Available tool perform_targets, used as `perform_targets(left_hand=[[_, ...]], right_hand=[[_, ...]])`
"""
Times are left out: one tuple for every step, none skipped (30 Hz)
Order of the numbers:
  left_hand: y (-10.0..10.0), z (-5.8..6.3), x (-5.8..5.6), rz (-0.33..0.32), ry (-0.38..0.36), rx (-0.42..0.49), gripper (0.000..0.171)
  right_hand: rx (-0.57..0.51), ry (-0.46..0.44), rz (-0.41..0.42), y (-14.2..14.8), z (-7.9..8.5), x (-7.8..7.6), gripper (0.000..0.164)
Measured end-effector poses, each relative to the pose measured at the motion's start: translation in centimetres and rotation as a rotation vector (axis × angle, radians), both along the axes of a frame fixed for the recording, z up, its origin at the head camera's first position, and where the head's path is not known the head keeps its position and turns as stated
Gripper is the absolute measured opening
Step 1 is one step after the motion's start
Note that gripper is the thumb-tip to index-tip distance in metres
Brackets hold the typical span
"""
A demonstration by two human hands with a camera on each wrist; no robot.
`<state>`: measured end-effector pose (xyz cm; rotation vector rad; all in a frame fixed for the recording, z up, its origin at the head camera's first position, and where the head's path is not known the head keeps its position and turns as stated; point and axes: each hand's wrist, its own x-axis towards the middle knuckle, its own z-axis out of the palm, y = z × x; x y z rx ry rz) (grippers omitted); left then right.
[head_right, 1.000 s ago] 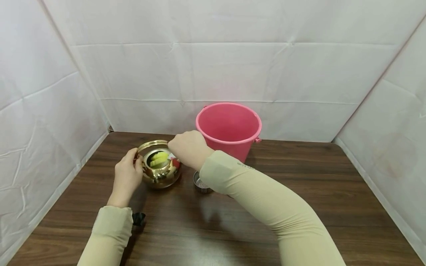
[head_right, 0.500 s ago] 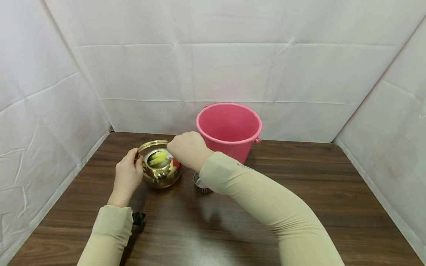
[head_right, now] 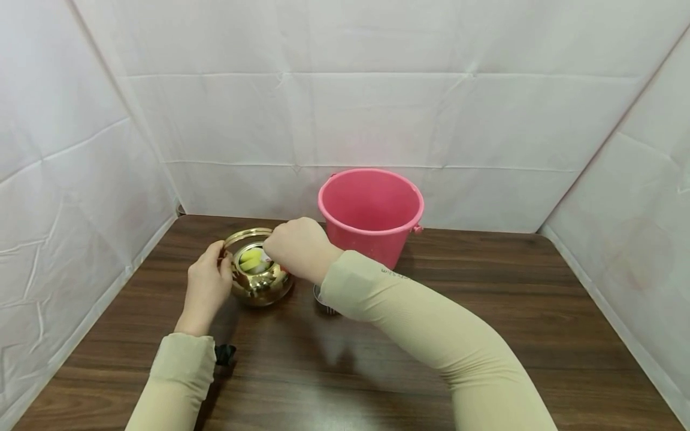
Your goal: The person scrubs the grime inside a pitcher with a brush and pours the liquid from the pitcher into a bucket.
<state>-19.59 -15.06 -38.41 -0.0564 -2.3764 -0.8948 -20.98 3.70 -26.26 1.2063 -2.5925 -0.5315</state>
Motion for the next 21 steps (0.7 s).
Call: perform_targets(left_hand=[[0.02, 0.00, 0.00, 0.000, 0.003, -0.001, 0.027], [0.02, 0.00, 0.00, 0.000, 0.006, -0.002, 0.027], [0.04, 0.01, -0.01, 0.000, 0.009, -0.003, 0.027], [0.05, -0.01, -0.02, 0.001, 0.010, -0.004, 0.027], [0.05, -0.02, -0.03, 0.001, 0.010, -0.004, 0.027], [0.04, -0.01, -0.03, 0.002, 0.010, -0.003, 0.027], [0.08, 0.02, 0.01, 0.002, 0.009, -0.002, 0.027], [0.09, 0.01, 0.02, 0.002, 0.006, 0.000, 0.027], [0.09, 0.01, 0.03, 0.003, 0.002, 0.002, 0.027], [0.10, 0.00, 0.04, 0.005, -0.001, 0.004, 0.027], [0.11, 0.01, 0.06, 0.005, -0.005, 0.006, 0.026], [0.10, 0.00, 0.05, 0.006, -0.007, 0.008, 0.026], [0.10, -0.01, 0.06, 0.006, -0.010, 0.010, 0.026], [0.08, -0.06, 0.03, 0.008, -0.011, 0.012, 0.026], [0.09, -0.07, 0.04, 0.009, -0.010, 0.012, 0.025], [0.09, -0.07, 0.06, 0.010, -0.009, 0.012, 0.025], [0.09, -0.08, 0.08, 0.011, -0.007, 0.011, 0.025], [0.10, -0.10, 0.09, 0.012, -0.003, 0.010, 0.025], [0.10, -0.11, 0.09, 0.013, 0.002, 0.009, 0.024], [0.13, -0.11, 0.11, 0.013, 0.006, 0.009, 0.024], [0.14, -0.13, 0.11, 0.012, 0.011, 0.009, 0.024]], right_hand=[[0.005, -0.001, 0.001, 0.02, 0.03, 0.03, 0.020], [0.008, 0.000, 0.002, 0.04, 0.06, 0.06, 0.020], [0.008, -0.002, 0.003, 0.06, 0.09, 0.09, 0.020], [0.009, -0.002, 0.006, 0.09, 0.11, 0.11, 0.019], [0.010, 0.000, 0.009, 0.11, 0.11, 0.11, 0.019], [0.012, 0.002, 0.014, 0.13, 0.11, 0.12, 0.019], [0.012, 0.005, 0.020, 0.16, 0.11, 0.12, 0.020], [0.013, 0.009, 0.027, 0.20, 0.10, 0.12, 0.020], [0.014, 0.013, 0.033, 0.23, 0.10, 0.11, 0.020], [0.014, 0.017, 0.040, 0.28, 0.10, 0.10, 0.020], [0.014, 0.022, 0.046, 0.31, 0.11, 0.09, 0.021], [0.014, 0.026, 0.052, 0.34, 0.11, 0.08, 0.021], [0.011, 0.028, 0.058, 0.39, 0.11, 0.08, 0.021], [0.010, 0.030, 0.061, 0.45, 0.11, 0.08, 0.021], [0.009, 0.031, 0.064, 0.50, 0.11, 0.09, 0.021], [0.008, 0.033, 0.066, 0.54, 0.12, 0.10, 0.021], [0.009, 0.034, 0.068, 0.58, 0.12, 0.11, 0.020], [0.010, 0.035, 0.069, 0.62, 0.11, 0.12, 0.020], [0.012, 0.035, 0.069, 0.66, 0.11, 0.14, 0.020], [0.014, 0.037, 0.069, 0.70, 0.10, 0.15, 0.021], [0.016, 0.037, 0.069, 0.73, 0.11, 0.17, 0.021]])
